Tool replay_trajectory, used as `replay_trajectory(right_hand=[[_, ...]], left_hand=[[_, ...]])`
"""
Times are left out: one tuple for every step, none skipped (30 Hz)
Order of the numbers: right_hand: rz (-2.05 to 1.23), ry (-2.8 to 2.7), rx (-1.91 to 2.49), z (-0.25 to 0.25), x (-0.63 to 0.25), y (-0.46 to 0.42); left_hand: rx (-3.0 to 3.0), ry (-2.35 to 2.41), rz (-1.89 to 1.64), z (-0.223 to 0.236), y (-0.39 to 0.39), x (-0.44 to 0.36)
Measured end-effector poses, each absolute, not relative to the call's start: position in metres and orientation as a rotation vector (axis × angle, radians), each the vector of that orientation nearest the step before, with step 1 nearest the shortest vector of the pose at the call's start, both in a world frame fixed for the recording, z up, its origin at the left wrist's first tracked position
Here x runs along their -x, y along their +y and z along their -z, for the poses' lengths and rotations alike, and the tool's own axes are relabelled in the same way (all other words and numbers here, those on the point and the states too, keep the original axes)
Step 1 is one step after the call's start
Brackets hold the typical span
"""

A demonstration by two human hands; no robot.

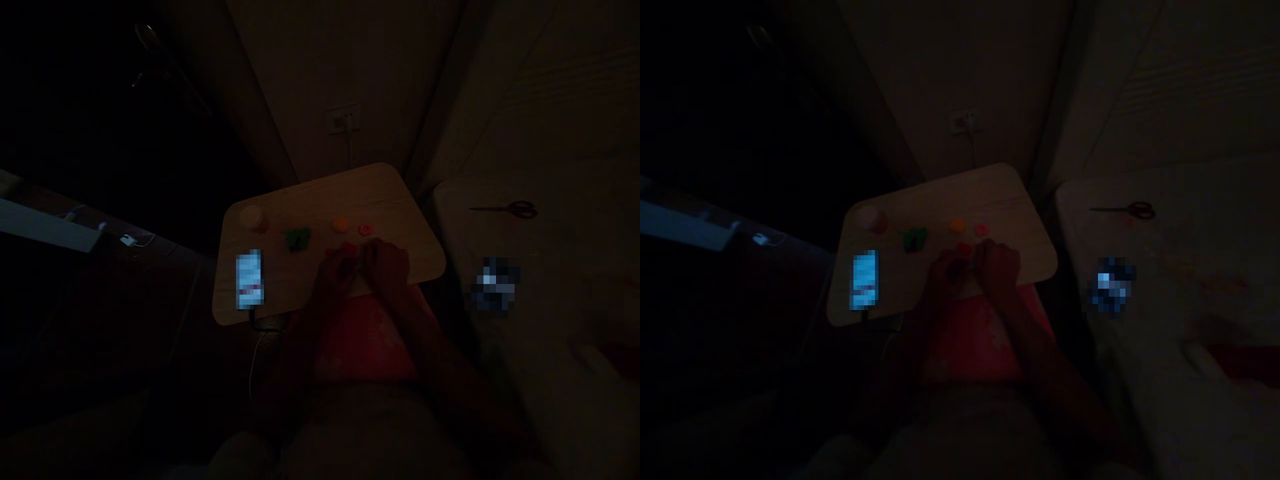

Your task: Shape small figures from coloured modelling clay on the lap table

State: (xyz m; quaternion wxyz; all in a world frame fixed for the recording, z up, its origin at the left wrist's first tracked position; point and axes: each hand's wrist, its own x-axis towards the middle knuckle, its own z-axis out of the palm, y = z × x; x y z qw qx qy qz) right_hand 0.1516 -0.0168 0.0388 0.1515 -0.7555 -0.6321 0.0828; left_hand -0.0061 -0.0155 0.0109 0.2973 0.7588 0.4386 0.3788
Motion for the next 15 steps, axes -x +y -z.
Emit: replay_trajectory(right_hand=[[-0.227,-1.826,2.171,-0.039,-0.15,-0.017],[-0.216,-1.835,2.176,-0.039,-0.148,-0.017],[-0.21,-1.841,2.183,-0.039,-0.147,-0.017],[-0.206,-1.844,2.188,-0.039,-0.146,-0.017],[-0.204,-1.844,2.188,-0.039,-0.144,-0.017],[-0.205,-1.84,2.184,-0.04,-0.143,-0.018],[-0.208,-1.833,2.176,-0.04,-0.142,-0.018],[-0.21,-1.828,2.166,-0.04,-0.141,-0.018],[-0.209,-1.826,2.155,-0.039,-0.14,-0.018],[-0.206,-1.824,2.147,-0.039,-0.14,-0.018],[-0.204,-1.823,2.144,-0.038,-0.139,-0.019],[-0.201,-1.82,2.146,-0.038,-0.139,-0.019],[-0.198,-1.812,2.151,-0.037,-0.139,-0.019],[-0.199,-1.802,2.156,-0.037,-0.138,-0.02],[-0.201,-1.787,2.165,-0.037,-0.138,-0.02]], left_hand=[[-2.051,1.18,-0.99,-0.01,-0.015,0.006],[-2.082,1.202,-0.973,-0.01,-0.015,0.006],[-2.109,1.23,-0.957,-0.009,-0.015,0.006],[-2.129,1.262,-0.943,-0.009,-0.015,0.006],[-2.14,1.293,-0.935,-0.009,-0.015,0.006],[-2.145,1.314,-0.927,-0.009,-0.015,0.006],[-2.141,1.328,-0.924,-0.009,-0.015,0.006],[-2.135,1.334,-0.92,-0.009,-0.015,0.005],[-2.128,1.336,-0.916,-0.01,-0.015,0.005],[-2.122,1.339,-0.912,-0.011,-0.015,0.005],[-2.117,1.344,-0.906,-0.012,-0.015,0.005],[-2.116,1.351,-0.897,-0.012,-0.015,0.004],[-2.122,1.357,-0.884,-0.013,-0.015,0.004],[-2.133,1.364,-0.87,-0.014,-0.016,0.004],[-2.146,1.376,-0.862,-0.014,-0.016,0.003]])
